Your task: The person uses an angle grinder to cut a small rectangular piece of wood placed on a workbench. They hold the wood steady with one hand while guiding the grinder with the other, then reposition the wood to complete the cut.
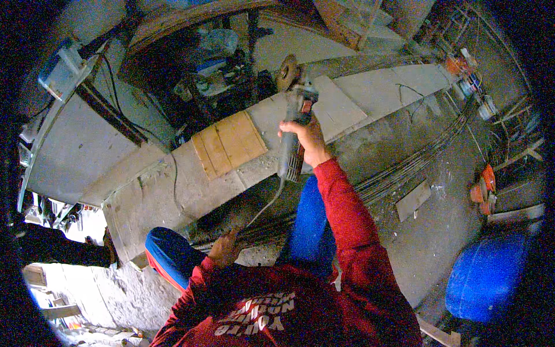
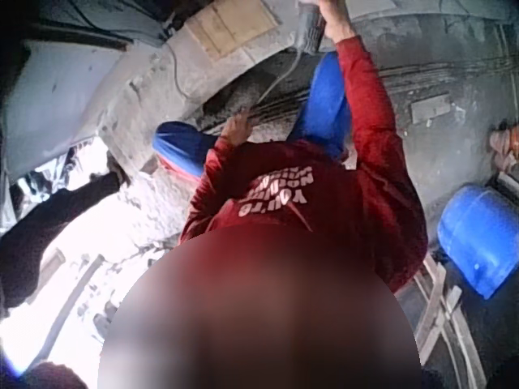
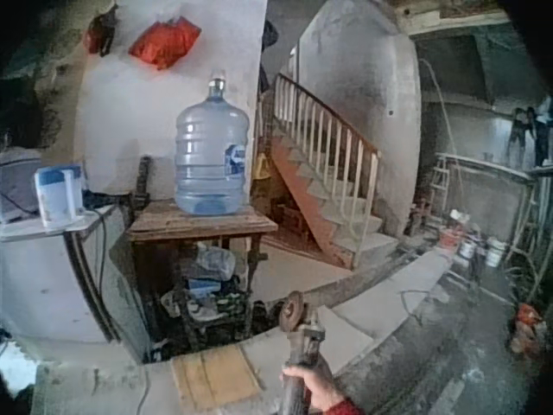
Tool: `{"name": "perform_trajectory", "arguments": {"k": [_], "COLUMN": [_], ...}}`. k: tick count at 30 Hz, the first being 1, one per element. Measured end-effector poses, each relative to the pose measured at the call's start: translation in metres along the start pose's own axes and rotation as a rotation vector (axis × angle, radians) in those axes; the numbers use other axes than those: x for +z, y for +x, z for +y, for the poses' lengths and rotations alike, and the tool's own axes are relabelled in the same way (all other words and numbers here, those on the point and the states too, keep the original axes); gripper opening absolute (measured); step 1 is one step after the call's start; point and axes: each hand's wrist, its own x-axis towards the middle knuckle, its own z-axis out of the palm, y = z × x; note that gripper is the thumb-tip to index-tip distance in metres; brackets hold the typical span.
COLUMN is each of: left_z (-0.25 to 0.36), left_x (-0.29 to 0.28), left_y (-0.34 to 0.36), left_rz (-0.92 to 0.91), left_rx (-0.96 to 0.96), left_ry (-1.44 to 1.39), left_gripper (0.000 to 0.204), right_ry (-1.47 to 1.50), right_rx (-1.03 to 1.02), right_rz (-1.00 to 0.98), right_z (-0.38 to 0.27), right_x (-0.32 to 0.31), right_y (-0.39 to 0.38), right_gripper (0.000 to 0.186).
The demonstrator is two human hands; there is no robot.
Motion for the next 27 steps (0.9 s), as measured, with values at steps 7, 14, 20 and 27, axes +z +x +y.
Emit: {"name": "perform_trajectory", "arguments": {"k": [7, 14, 20, 27], "left_z": [0.047, 0.057, 0.061, 0.072], "left_x": [-0.007, 0.057, 0.076, 0.070], "left_y": [0.152, 0.215, 0.238, 0.261], "left_rz": [0.128, 0.178, 0.288, 0.263], "left_rx": [-0.004, -0.149, -0.160, -0.254], "left_ry": [-0.895, -0.792, -0.926, -0.742], "left_gripper": [0.097, 0.109, 0.106, 0.111], "right_ry": [-0.008, -0.003, 0.152, 0.419], "right_rx": [0.106, 0.156, 0.184, 0.250], "right_rz": [0.036, 0.054, 0.040, 0.047], "right_z": [0.086, 0.113, 0.125, 0.140], "right_x": [-0.004, -0.023, -0.050, -0.078], "right_y": [-0.001, -0.004, 0.022, 0.042], "right_gripper": [0.028, 0.036, 0.056, 0.055]}}
